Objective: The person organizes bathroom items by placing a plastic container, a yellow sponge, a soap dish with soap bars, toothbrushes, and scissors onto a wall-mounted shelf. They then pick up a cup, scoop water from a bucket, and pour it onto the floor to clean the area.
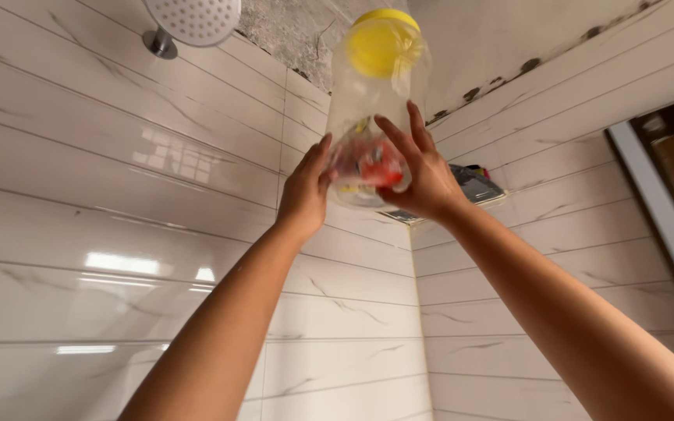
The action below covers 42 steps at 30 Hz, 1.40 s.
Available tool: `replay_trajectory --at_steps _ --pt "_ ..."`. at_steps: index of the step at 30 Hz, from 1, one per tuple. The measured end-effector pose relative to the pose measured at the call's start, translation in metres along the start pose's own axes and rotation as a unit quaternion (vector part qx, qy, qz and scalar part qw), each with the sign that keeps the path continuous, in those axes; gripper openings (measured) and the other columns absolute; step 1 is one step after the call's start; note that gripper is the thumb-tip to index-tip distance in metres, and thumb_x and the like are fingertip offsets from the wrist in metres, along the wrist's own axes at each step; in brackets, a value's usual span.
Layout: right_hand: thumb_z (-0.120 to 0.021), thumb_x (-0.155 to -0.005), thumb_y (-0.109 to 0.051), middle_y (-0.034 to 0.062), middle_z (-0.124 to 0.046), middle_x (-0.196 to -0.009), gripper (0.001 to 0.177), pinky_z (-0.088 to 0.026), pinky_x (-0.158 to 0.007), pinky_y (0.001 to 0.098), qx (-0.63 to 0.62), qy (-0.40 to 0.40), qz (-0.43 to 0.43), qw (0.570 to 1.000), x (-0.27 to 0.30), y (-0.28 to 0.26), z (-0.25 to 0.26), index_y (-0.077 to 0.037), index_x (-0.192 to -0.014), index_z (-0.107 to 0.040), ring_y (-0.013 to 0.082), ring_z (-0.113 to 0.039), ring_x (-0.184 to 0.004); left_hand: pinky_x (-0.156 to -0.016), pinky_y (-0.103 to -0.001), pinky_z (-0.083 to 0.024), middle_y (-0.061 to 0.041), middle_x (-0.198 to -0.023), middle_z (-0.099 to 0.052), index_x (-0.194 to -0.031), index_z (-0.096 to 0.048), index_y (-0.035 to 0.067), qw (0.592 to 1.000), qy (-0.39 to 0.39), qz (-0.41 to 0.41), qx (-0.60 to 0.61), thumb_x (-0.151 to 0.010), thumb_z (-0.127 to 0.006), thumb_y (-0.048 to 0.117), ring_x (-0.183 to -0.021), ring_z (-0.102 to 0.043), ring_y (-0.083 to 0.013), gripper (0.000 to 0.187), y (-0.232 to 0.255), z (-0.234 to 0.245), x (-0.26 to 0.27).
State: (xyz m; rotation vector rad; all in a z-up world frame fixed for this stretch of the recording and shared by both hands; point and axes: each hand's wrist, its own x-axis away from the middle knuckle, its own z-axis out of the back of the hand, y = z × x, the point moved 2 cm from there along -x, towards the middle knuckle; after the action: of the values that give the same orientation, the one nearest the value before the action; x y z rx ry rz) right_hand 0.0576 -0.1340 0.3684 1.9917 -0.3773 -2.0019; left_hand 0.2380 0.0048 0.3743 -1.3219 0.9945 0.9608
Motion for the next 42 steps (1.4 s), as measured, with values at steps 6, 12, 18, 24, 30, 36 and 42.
replay_trajectory --at_steps 6,12,18,24,30,36,42 --pt "-0.091 -0.080 -0.027 0.0159 -0.025 -0.167 0.096 -0.029 -0.118 0.0641 0.142 0.063 0.081 0.985 -0.023 0.064 -0.042 -0.032 -0.159 -0.037 0.0580 -0.036 -0.141 -0.103 -0.038 -0.050 -0.014 -0.146 -0.058 -0.156 -0.038 0.019 0.989 0.049 0.136 0.032 -0.106 -0.046 0.013 -0.131 -0.059 -0.0311 0.051 -0.044 -0.060 -0.049" --pt "-0.087 -0.074 -0.021 0.0089 -0.023 -0.168 0.095 -0.032 -0.117 0.0678 0.243 0.041 0.137 0.959 -0.055 0.132 -0.079 -0.036 -0.155 -0.040 0.0577 -0.033 -0.143 -0.109 -0.039 -0.049 -0.018 -0.142 -0.059 -0.158 -0.040 0.013 0.995 0.061 0.018 -0.080 -0.100 -0.050 0.002 -0.130 -0.060 -0.0351 0.060 -0.125 -0.135 -0.079" --pt "-0.085 -0.076 -0.023 0.0025 -0.021 -0.167 0.091 -0.039 -0.109 0.0639 0.264 -0.039 0.101 0.958 -0.069 0.177 -0.138 -0.040 -0.152 -0.037 0.0607 -0.023 -0.143 -0.104 -0.044 -0.047 -0.015 -0.155 -0.043 -0.157 -0.022 0.011 0.979 -0.084 0.122 -0.143 -0.092 -0.061 0.009 -0.130 -0.053 -0.0381 0.076 -0.146 -0.153 -0.065" --pt "-0.072 -0.087 -0.008 0.0006 -0.019 -0.170 0.091 -0.040 -0.111 0.0631 0.257 -0.082 0.033 0.962 -0.067 0.208 -0.180 -0.043 -0.159 -0.030 0.0573 -0.027 -0.144 -0.111 -0.048 -0.038 -0.013 -0.159 -0.037 -0.157 -0.023 0.014 0.956 -0.149 0.114 -0.228 -0.094 -0.063 0.014 -0.144 -0.039 -0.0320 0.074 -0.152 -0.164 -0.044" --pt "-0.073 -0.084 -0.055 0.0059 -0.010 -0.169 0.091 -0.038 -0.109 0.0665 0.302 -0.166 0.015 0.939 -0.063 0.199 -0.189 -0.043 -0.157 -0.020 0.0594 -0.021 -0.145 -0.120 -0.049 -0.030 -0.016 -0.161 -0.035 -0.161 -0.018 0.011 0.964 -0.166 0.065 -0.197 -0.093 -0.061 0.012 -0.144 -0.032 -0.0443 0.080 -0.189 -0.170 -0.018" --pt "-0.049 -0.080 -0.091 0.0083 -0.005 -0.170 0.103 -0.035 -0.105 0.0720 0.433 -0.248 0.023 0.867 -0.063 0.196 -0.198 -0.038 -0.160 -0.012 0.0617 -0.017 -0.143 -0.124 -0.049 -0.025 -0.019 -0.161 -0.034 -0.156 -0.032 0.009 0.959 -0.166 -0.020 -0.231 -0.097 -0.061 0.013 -0.151 -0.022 -0.0426 0.066 -0.209 -0.168 0.010" --pt "-0.049 -0.078 -0.087 0.0045 -0.010 -0.171 0.102 -0.040 -0.103 0.0669 0.426 -0.269 0.022 0.863 -0.053 0.195 -0.199 -0.042 -0.162 -0.012 0.0583 -0.022 -0.146 -0.121 -0.046 -0.029 -0.016 -0.164 -0.031 -0.155 -0.037 0.016 0.976 -0.158 0.018 -0.149 -0.097 -0.056 0.011 -0.153 -0.022 -0.0376 0.061 -0.195 -0.154 0.021"
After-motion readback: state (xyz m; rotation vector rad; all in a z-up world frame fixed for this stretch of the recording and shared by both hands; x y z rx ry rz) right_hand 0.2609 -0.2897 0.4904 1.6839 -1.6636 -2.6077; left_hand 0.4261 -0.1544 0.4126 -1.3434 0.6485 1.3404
